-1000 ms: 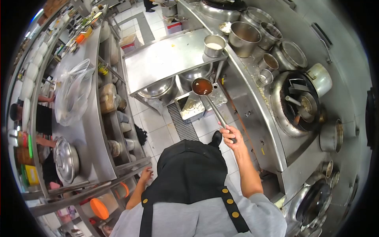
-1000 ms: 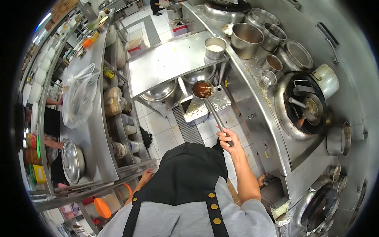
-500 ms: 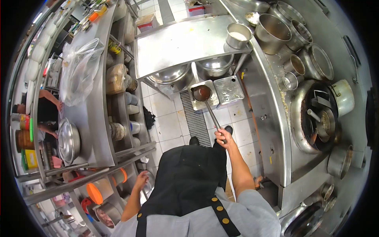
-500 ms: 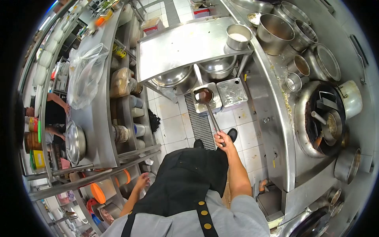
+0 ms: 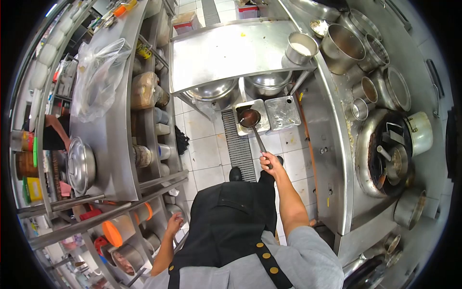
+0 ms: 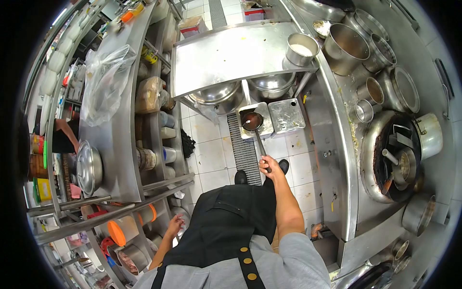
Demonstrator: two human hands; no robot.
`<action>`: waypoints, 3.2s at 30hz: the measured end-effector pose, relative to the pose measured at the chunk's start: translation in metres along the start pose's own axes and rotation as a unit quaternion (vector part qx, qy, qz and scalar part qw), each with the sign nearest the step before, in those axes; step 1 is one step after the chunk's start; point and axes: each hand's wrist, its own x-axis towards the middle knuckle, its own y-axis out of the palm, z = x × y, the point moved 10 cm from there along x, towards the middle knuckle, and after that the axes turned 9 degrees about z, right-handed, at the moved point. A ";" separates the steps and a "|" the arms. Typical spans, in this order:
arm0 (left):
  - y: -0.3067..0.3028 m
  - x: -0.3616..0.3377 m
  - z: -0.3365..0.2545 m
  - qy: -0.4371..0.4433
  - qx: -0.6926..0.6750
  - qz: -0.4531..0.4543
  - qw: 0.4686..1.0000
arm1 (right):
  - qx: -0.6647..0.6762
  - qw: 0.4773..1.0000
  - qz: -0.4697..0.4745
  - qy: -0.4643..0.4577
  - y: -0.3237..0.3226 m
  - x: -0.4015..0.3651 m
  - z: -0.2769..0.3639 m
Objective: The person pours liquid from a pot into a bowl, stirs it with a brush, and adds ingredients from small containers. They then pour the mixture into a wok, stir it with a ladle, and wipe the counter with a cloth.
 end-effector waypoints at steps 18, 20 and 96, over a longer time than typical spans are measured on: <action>-0.003 0.011 -0.029 0.006 0.011 0.025 1.000 | -0.016 0.999 -0.032 0.004 0.017 0.041 0.017; -0.004 0.013 -0.026 0.004 0.009 0.023 1.000 | -0.052 0.998 -0.048 -0.003 0.019 0.042 0.021; 0.691 0.171 -0.813 0.360 -0.053 0.294 0.884 | -0.769 0.371 -0.517 -0.062 0.046 -0.474 0.500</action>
